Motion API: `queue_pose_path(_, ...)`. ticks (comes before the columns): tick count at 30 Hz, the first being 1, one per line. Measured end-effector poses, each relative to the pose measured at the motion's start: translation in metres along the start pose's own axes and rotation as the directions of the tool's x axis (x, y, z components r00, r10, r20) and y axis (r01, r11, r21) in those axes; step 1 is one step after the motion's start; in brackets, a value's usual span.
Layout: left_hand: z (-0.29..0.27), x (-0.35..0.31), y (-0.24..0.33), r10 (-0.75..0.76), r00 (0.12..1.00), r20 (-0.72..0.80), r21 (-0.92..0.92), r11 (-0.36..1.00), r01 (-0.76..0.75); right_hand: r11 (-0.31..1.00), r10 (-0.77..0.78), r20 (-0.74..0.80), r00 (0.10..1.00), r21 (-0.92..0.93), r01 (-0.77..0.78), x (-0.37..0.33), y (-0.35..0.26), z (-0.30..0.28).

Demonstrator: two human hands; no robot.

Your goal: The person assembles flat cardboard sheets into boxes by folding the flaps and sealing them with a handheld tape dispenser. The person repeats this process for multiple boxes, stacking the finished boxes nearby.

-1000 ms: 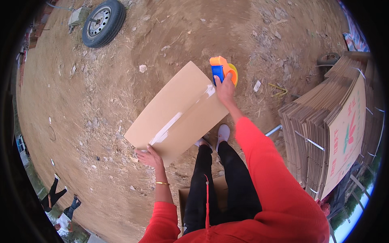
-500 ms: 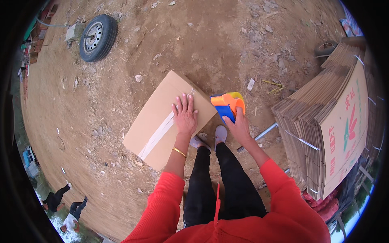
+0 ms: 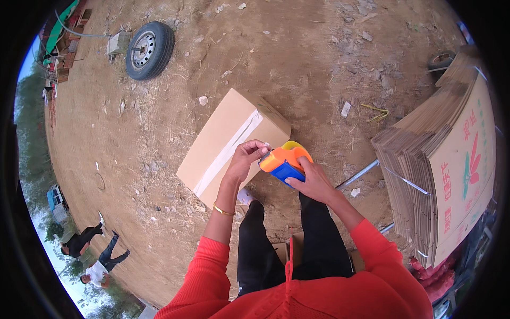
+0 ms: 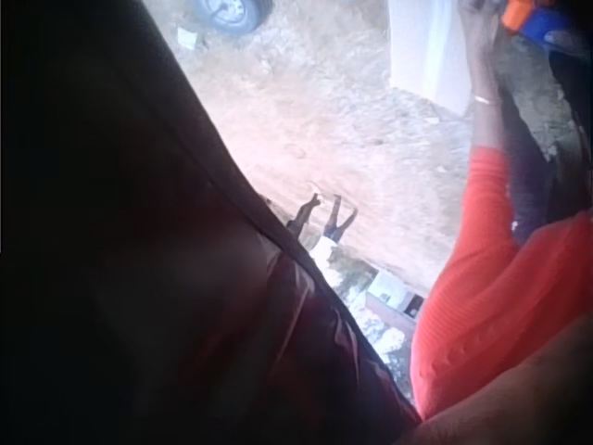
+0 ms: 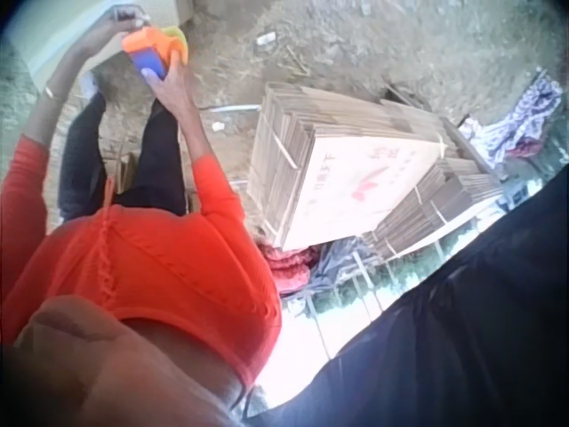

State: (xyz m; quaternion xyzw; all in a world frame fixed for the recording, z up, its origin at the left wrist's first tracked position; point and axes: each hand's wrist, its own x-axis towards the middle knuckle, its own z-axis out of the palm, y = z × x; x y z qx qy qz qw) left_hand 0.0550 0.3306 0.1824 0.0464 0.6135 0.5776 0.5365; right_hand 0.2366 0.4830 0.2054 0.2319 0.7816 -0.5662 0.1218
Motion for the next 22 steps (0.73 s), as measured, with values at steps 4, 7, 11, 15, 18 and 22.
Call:
queue_pose_path(4, -0.024, -0.005, -0.006, 0.022, 0.999, -0.038, 0.090, 0.996, -0.018, 1.000, 0.004, 0.004, 1.000, 0.007, -0.004, -0.001, -0.015, 0.018)
queue_pose_path(7, -0.041, -0.008, -0.008, 0.079, 0.986, -0.145, 0.142, 0.988, -0.058, 0.989, 0.058, 0.014, 0.998, 0.133, -0.060, 0.007, -0.026, 0.035)
queue_pose_path(11, -0.085, 0.004, -0.002, 0.114, 0.968, -0.226, 0.249, 0.967, -0.056, 0.949, 0.168, 0.052, 0.984, 0.262, -0.176, 0.009, -0.044, 0.063)
queue_pose_path(15, -0.168, 0.040, 0.027, 0.243, 0.885, -0.397, 0.289, 0.948, -0.131, 0.871, 0.294, 0.100, 0.950, 0.382, -0.310, -0.016, -0.046, 0.080)
queue_pose_path(18, -0.250, 0.090, 0.058, 0.336, 0.829, -0.446, 0.371, 0.913, -0.170, 0.748, 0.428, 0.173, 0.887, 0.483, -0.455, -0.039, -0.064, 0.081)
queue_pose_path(22, -0.293, 0.146, 0.071, 0.285, 0.850, -0.444, 0.485, 0.874, -0.040, 0.702, 0.474, 0.179, 0.862, 0.515, -0.492, -0.041, -0.065, 0.092)
